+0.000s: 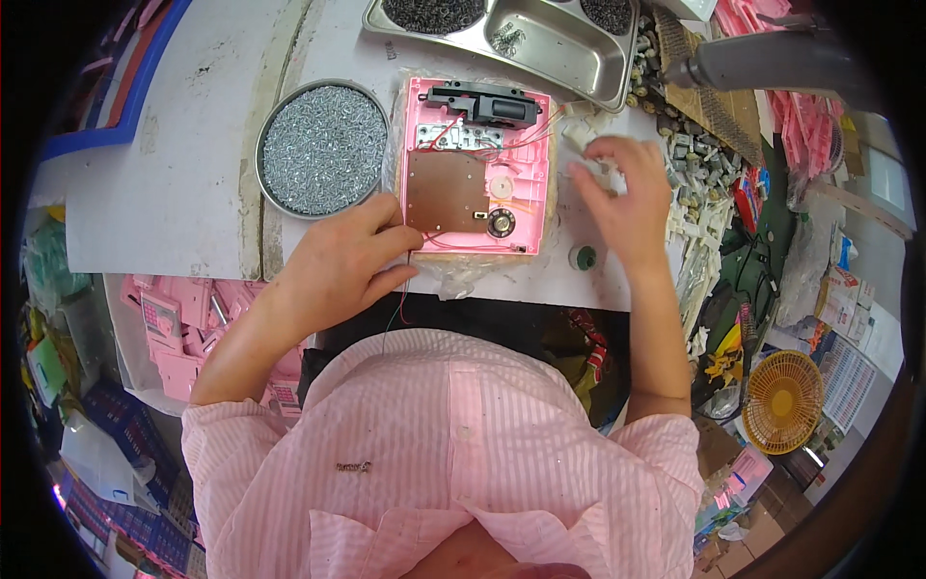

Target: Assembling the internal components of a pink electronic toy, including screwing parts together and soldering wires.

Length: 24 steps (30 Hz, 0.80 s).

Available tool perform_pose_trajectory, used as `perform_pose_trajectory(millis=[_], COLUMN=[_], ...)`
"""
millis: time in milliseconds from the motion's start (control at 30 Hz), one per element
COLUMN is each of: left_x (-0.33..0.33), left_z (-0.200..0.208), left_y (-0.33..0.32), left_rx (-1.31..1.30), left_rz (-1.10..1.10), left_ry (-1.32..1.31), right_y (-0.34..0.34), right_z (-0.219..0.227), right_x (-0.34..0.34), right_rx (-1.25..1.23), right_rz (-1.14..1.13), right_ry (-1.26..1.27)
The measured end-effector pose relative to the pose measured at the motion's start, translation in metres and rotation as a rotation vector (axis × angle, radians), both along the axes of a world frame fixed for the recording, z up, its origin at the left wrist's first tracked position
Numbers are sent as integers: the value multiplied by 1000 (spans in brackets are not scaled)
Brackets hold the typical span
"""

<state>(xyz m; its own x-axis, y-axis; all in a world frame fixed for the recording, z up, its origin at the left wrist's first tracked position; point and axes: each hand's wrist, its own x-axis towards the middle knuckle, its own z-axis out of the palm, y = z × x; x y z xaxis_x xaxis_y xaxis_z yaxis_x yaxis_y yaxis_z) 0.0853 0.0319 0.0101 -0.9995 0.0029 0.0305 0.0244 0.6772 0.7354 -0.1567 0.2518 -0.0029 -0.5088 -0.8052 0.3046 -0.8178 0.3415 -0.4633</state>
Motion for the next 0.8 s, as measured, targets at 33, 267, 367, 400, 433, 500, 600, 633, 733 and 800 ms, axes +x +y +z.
perform_pose_trajectory(millis=[33,267,367,400,433,500,600,633,733,800], left_x=[-7,-158,-232,-247,-257,-267,-270,-272,-267,-244], left_z=[6,6,-15,-19,-23,-26,-25,-29,-29,1], left_y=[-6,-53,-57,-54,-50,-42,-36,-38,-45,-42], left_rx=[-8,-232,-683,-775,-864,-973,-1013,-1013,-741,-449], left_rz=[-69,100,167,160,152,128,93,88,141,213], left_ry=[-9,237,15,25,32,29,82,155,435,458], right_y=[-4,-9,2,7,13,25,29,30,31,38], right_z=[-1,11,20,23,24,24,23,25,24,25], right_x=[-15,-31,-36,-38,-38,-37,-34,-31,-22,-11], right_rx=[107,153,41,20,12,1,-30,-41,-238,-355], right_rz=[-33,-123,-124,-134,-170,-183,-206,-217,-239,-235], right_ry=[112,-134,-171,-178,-180,-208,-266,-284,-324,-482])
